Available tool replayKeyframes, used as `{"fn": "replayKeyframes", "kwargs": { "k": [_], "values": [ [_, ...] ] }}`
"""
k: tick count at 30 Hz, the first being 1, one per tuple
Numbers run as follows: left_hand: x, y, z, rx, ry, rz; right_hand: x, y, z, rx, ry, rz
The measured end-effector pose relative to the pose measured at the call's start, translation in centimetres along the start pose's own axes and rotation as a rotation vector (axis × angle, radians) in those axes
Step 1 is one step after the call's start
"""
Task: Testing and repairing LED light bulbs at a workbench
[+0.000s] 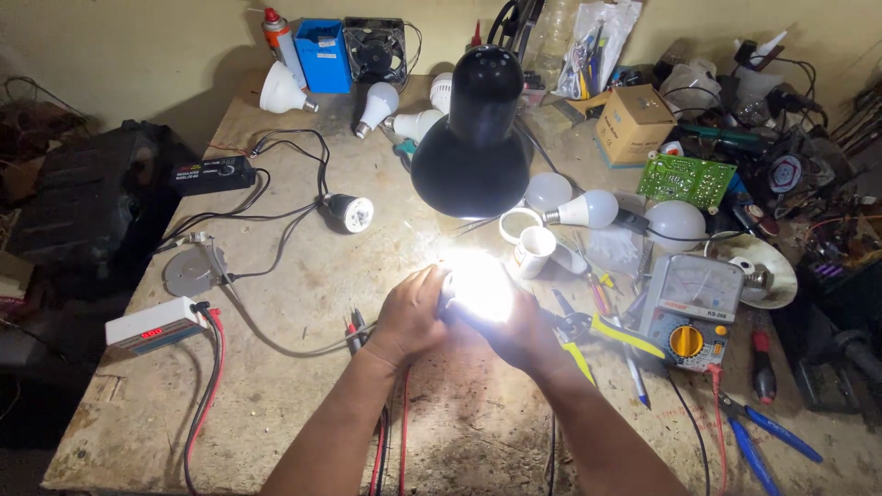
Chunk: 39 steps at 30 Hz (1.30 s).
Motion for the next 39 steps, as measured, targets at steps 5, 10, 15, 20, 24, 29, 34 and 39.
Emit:
{"fn": "replayKeyframes", "kwargs": {
  "k": [5, 10, 15, 20, 24, 29, 34, 39],
  "values": [
    [-0.8, 0.0, -1.3, 0.267, 0.017, -0.118, -4.5, 0.6, 2.3, 0.236, 0.030, 0.239],
    [-1.5, 0.5, -2.7, 0.318, -0.011, -0.163, -1.6, -0.3, 0.0, 0.398, 0.040, 0.073],
    [-2.4, 1.2, -4.6, 0.353, -0.165, -0.287, -5.3, 0.0, 0.6, 0.522, -0.142, -0.046],
    [-0.5, 0.2, -3.4, 0.381, -0.053, -0.309, -3.5, 0.0, 0.8, 0.542, -0.084, -0.140],
    [-1.3, 0.5, -4.4, 0.369, -0.012, -0.256, -5.3, 0.8, 0.5, 0.486, -0.077, 0.076],
    [-1.6, 0.6, -4.4, 0.365, -0.038, -0.251, -3.7, 0.4, 0.3, 0.481, -0.004, 0.250],
    [-1.1, 0.3, -4.3, 0.346, -0.034, -0.239, -2.8, 0.2, 0.8, 0.502, 0.020, 0.015],
    [-1.3, 0.6, -4.5, 0.333, -0.013, -0.229, -2.4, -0.2, 0.9, 0.518, 0.055, -0.175]
  ]
}}
Point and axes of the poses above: each hand's wrist, its own y-axis towards the middle knuckle, its own z-axis out of the palm, x = y × z, the point moved 7 cm from there along y, towards the middle knuckle, and after that the axes turned 5 degrees about y, right-handed, at the moved point
